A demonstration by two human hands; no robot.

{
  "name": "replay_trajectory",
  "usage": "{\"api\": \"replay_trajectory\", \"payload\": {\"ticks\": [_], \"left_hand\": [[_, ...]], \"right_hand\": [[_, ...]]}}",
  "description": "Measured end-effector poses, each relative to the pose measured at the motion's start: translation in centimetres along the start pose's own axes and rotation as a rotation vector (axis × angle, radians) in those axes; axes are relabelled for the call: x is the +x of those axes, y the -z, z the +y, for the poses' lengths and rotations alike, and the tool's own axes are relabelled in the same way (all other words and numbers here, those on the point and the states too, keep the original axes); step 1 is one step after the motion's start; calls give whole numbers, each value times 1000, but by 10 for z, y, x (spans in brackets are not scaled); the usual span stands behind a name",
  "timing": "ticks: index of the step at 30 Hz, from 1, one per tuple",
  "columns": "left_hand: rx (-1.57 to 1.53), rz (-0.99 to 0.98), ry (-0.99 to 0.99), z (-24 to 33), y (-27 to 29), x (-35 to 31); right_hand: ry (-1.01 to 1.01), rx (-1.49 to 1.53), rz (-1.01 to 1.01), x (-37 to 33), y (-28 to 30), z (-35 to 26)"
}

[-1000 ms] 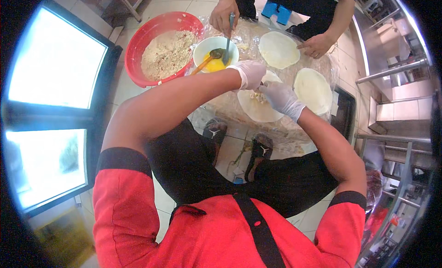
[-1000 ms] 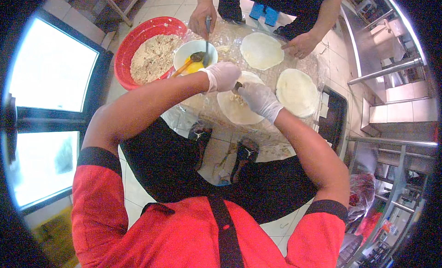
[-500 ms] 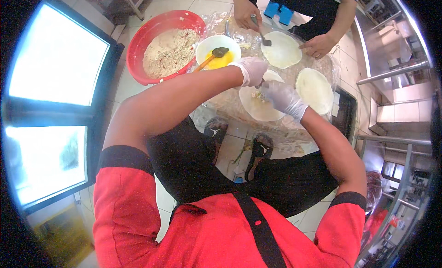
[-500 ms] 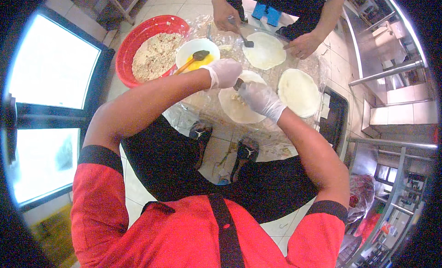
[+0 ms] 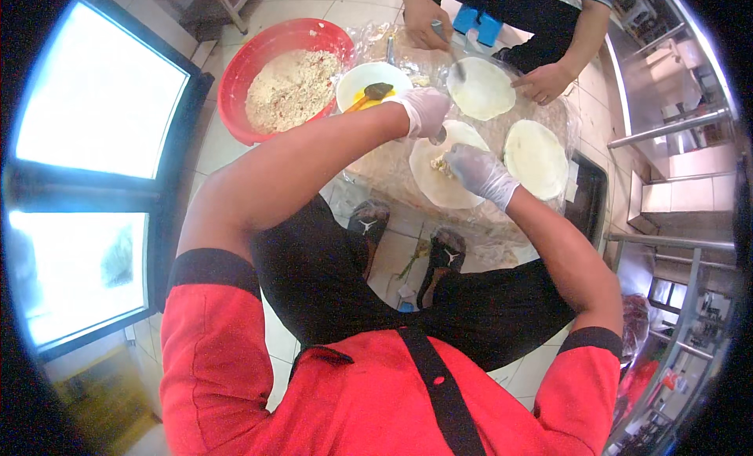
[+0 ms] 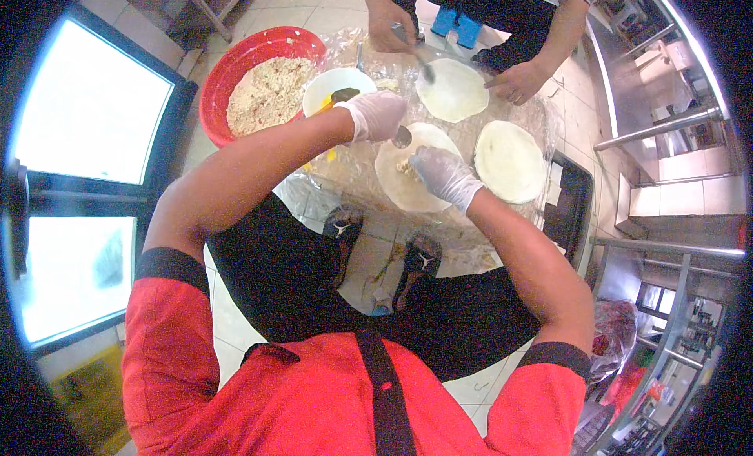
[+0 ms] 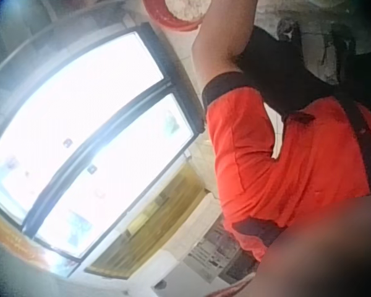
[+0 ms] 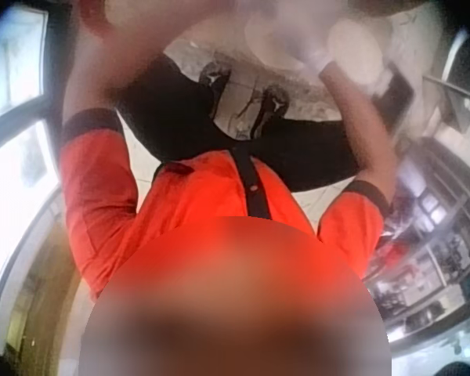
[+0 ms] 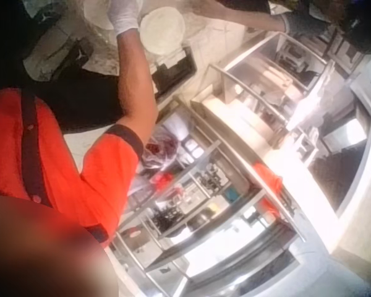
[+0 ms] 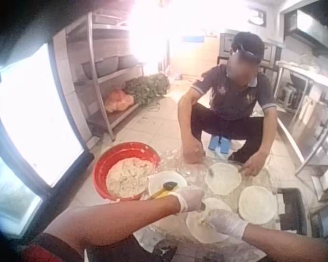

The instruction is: The person sits on the floor and assembles wraps by brushing egg wash onto thin dough sheets, adding a filling, and folding them. They repeat this process for multiple wraps while another person works nearby.

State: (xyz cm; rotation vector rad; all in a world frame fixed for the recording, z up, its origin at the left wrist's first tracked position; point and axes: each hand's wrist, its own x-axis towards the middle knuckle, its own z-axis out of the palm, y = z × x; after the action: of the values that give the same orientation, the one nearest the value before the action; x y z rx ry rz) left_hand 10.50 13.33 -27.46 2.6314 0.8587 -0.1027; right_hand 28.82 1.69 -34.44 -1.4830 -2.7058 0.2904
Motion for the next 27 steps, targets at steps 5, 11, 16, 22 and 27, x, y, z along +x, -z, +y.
{"api": "replay_trajectory", "payload": {"ticks": [5, 11, 16, 22, 27], "left_hand": [[5, -16, 13, 3, 13, -4], [-12, 34, -1, 0, 14, -11], [-60, 7, 8, 4, 21, -17], [77, 34, -54, -12, 7, -6], [34, 28, -64, -13, 8, -9]], "right_hand": [[-188, 69, -40, 4, 12, 6], [-125, 136, -81, -1, 1, 13], [-225, 102, -149, 6, 11, -3], [-59, -3, -139, 4, -11, 12], [-112, 56, 2, 3, 15, 2]]}}
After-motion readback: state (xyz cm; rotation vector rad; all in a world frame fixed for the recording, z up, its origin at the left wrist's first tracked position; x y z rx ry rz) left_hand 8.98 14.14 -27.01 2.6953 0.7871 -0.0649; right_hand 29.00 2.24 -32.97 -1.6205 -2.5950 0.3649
